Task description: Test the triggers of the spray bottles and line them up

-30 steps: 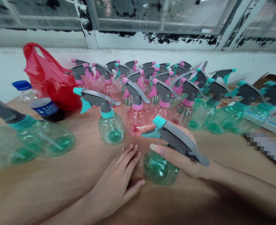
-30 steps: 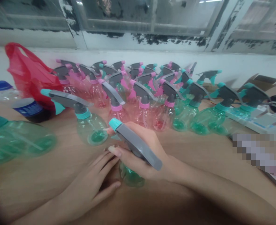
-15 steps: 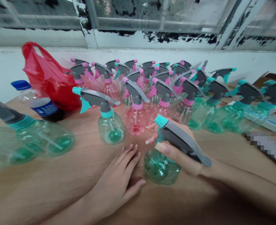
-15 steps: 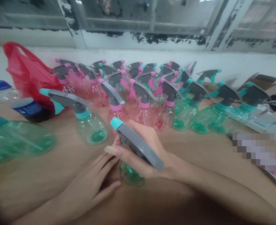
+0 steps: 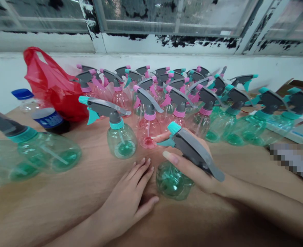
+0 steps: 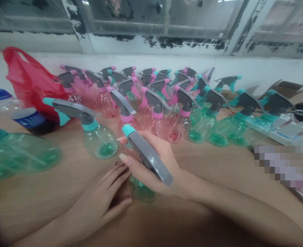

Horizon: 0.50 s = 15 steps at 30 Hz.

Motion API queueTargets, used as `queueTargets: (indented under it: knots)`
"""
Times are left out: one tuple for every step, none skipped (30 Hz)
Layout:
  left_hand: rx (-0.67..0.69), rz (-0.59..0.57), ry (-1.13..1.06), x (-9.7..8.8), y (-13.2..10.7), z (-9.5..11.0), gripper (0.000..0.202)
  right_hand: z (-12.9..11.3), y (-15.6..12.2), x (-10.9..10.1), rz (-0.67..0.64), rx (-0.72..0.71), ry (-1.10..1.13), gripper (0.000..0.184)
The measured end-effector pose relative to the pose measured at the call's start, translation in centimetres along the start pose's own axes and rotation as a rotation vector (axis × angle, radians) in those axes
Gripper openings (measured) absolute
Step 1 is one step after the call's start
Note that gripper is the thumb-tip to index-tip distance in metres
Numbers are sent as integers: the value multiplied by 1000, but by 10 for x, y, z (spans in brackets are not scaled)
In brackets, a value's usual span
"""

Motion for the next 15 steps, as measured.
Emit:
queueTargets:
  knots:
    - [1, 2, 4, 0, 0, 0, 61, 0, 0, 0, 2, -1, 8, 23]
    - [2, 4, 7, 0, 0, 0, 61, 1, 0, 1, 0, -1, 18, 23]
    - [2, 4, 7, 0, 0, 0, 61, 1, 0, 1, -5, 0, 29, 24]
    - [1, 4, 7, 0, 0, 0, 61, 1, 0, 1, -11, 4, 37, 24]
    - [2, 3, 6, 0, 0, 0, 61, 1, 0, 1, -18, 7, 42, 24]
    - [2, 0, 5, -1, 1, 0, 60, 1, 1, 1, -22, 10, 46, 24]
    - [2, -3, 3, -1, 1, 0, 60, 1, 1, 1, -25, 15, 46, 23]
    - [2, -5, 3, -1, 2, 0, 60, 1, 1, 1, -26, 20, 45, 23]
    - [2, -6, 4, -1, 2, 0, 60, 1, 1, 1, -23, 22, 43, 23]
    - [1, -6, 6, -1, 2, 0, 60, 0, 2, 1, -23, 23, 39, 24]
    - [1, -6, 8, -1, 2, 0, 60, 0, 2, 1, -22, 23, 33, 24]
    - [1, -5, 11, -1, 2, 0, 60, 0, 2, 0, -20, 22, 29, 25]
    - [3, -4, 14, -1, 2, 0, 60, -1, 2, 0, -18, 21, 31, 26]
    - [6, -3, 17, 0, 2, 0, 59, -1, 2, 0, -20, 26, 37, 26]
    - [11, 0, 19, 0, 2, 0, 59, 0, 2, 1, -24, 35, 46, 26]
Point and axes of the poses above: each hand's wrist, its own y-axis towards the middle knuckle, its own x-axis out of the palm, z = x × y, the point moved 5 cm from there along y, towards the middle knuckle, and after that the axes turned 8 degrees about x, right-handed, at the moved point
